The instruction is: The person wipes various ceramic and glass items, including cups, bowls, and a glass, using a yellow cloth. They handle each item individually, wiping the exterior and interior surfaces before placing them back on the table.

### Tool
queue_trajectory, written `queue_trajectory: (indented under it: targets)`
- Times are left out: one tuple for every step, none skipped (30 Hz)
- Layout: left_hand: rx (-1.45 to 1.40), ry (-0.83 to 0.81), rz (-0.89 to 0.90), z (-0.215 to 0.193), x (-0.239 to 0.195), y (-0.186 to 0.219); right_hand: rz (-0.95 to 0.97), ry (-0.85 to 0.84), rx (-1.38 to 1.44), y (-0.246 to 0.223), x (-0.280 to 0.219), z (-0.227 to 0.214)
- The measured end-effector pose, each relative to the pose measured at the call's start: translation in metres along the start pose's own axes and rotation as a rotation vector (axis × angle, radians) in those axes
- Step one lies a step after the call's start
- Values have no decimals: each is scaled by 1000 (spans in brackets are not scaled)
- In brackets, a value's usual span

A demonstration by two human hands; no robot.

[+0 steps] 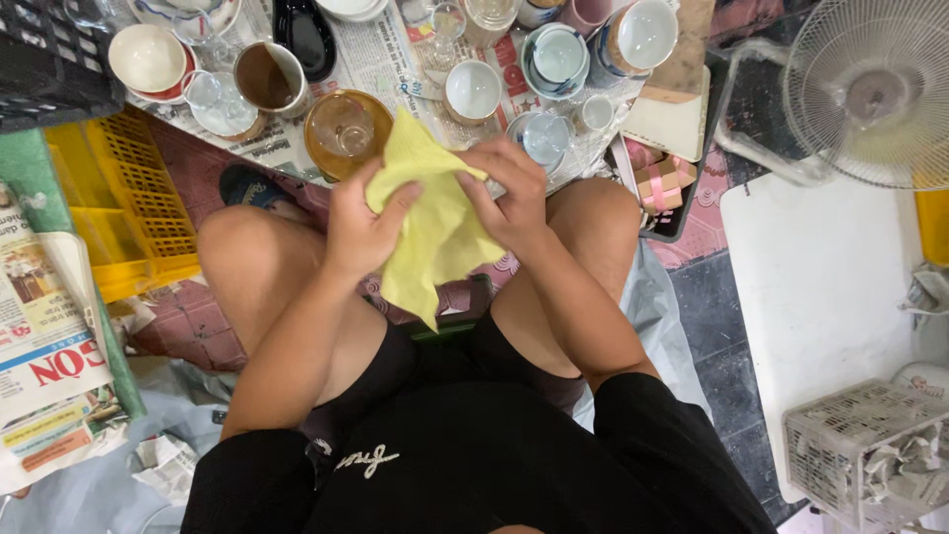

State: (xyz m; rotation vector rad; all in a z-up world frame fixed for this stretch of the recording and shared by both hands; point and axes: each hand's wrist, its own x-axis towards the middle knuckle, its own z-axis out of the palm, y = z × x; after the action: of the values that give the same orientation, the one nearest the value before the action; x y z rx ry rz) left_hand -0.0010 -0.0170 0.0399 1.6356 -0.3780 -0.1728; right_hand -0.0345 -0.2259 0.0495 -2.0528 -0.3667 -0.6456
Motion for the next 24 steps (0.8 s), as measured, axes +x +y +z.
queue_trajectory:
  targets:
    - [5, 34, 18, -1, 1, -1, 33, 5, 22, -1, 1, 0]
    - [-11, 54, 15, -1, 3, -3, 69, 9, 48, -1, 2, 1]
    - [-28, 74, 11, -1, 5, -5, 105, 12, 75, -1, 2, 2]
    - [-43, 95, 8, -2, 4, -7, 124, 21, 83, -3, 0, 4]
    - [26, 122, 31, -5, 2, -9, 143, 29, 91, -4, -2, 6]
    - [94, 149, 60, -8, 2, -10, 157, 40, 97, -4, -2, 6]
    - [162, 176, 88, -11, 3, -11, 181, 34, 87, -3, -1, 6]
    - [147, 204, 117, -15, 3, -12, 208, 23, 79, -2, -2, 5]
    - [131, 232, 146, -19, 3, -13, 236, 12, 71, -1, -3, 5]
    - [115, 258, 175, -21, 2, -15, 270, -38, 56, 0, -3, 5]
    - [81, 265, 157, -20, 0, -17, 305, -87, 41, 1, -4, 4]
    - [46, 270, 144, -20, -2, -18, 336, -132, 24, 2, -2, 3]
    - [12, 275, 131, -19, -1, -20, 199, -117, 8, 4, 2, 2]
    - [-72, 251, 124, -18, -1, -22, 73, -103, -8, 5, 3, -1]
    - [-156, 228, 117, -17, 1, -25, -53, -91, -23, 6, 5, -3]
    - [-241, 204, 104, -15, -2, -29, -51, -95, -36, 6, 4, -5]
    - [-295, 195, 74, -13, -5, -33, -49, -98, -49, 6, 4, -7]
    - [-350, 186, 51, -10, -4, -37, -54, -101, -65, 6, 6, -9]
    - [-406, 178, 28, -8, -2, -40, -62, -141, -50, 5, 8, -10]
    - [-426, 184, 6, -7, -2, -42, -70, -182, -37, 3, 9, -11]
    - [-445, 190, -16, -8, -2, -44, -77, -223, -22, 0, 10, -11]
    - [-471, 195, -38, -7, 0, -45, -67, -282, 4, -4, 10, -10]
    - [-395, 206, -6, -8, 1, -45, -56, -340, 30, -9, 10, -7]
    - [-325, 216, 25, -8, 0, -45, -42, -402, 52, -12, 10, -10]
